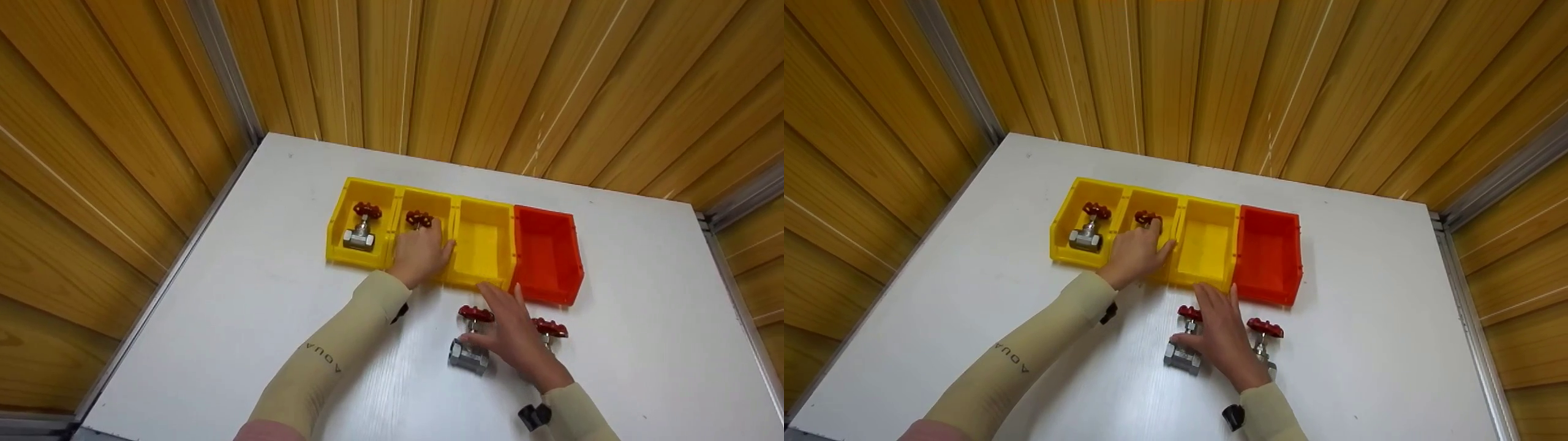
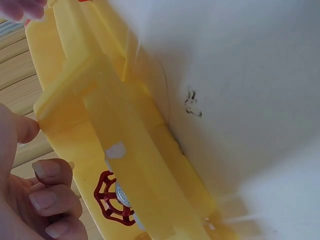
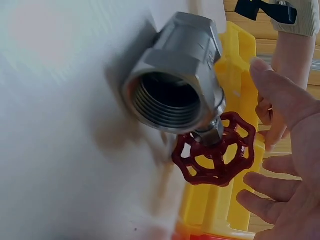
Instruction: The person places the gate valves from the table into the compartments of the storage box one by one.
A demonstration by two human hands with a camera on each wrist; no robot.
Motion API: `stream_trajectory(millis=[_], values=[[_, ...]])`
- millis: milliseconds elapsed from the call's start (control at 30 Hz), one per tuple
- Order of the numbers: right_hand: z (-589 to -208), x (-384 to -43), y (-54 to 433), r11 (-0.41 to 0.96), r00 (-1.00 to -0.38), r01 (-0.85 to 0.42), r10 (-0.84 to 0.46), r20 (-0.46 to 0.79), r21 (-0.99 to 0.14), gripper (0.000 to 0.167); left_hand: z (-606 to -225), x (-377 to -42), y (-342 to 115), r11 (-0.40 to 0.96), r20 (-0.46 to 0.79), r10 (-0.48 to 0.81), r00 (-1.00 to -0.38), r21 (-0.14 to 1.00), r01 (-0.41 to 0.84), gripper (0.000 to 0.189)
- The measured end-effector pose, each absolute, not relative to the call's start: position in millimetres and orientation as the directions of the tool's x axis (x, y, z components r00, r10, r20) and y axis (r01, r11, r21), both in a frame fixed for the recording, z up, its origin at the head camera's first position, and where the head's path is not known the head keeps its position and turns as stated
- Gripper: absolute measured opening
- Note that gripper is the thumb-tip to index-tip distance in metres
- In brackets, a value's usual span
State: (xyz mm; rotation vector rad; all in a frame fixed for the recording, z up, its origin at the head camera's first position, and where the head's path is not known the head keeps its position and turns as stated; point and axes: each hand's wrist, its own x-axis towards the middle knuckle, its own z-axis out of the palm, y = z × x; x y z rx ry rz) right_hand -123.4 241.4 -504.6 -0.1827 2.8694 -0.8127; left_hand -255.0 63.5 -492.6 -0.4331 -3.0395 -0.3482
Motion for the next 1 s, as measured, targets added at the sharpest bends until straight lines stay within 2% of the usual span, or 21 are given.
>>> stream_trajectory(millis=[300,567,767,1000], values=[[-517,-109,243,0.874,-0.980,-0.140,-0.190,-0.064,-0.465,0.107,-492,-253,67,0.939,0.096,0.264,-0.960,0.201,0.278,0.048],[-523,-95,243,0.871,-0.980,-0.135,-0.189,-0.068,-0.473,0.119,-495,-252,72,0.941,0.108,0.291,-0.951,0.149,0.305,0.053],[-525,-90,241,0.888,-0.980,-0.109,-0.170,-0.100,-0.446,0.127,-497,-252,77,0.941,0.113,0.288,-0.951,0.152,0.303,0.054],[-527,-87,236,0.905,-0.982,-0.138,-0.178,-0.065,-0.403,0.133,-497,-251,84,0.943,0.096,0.301,-0.949,0.120,0.312,0.055]])
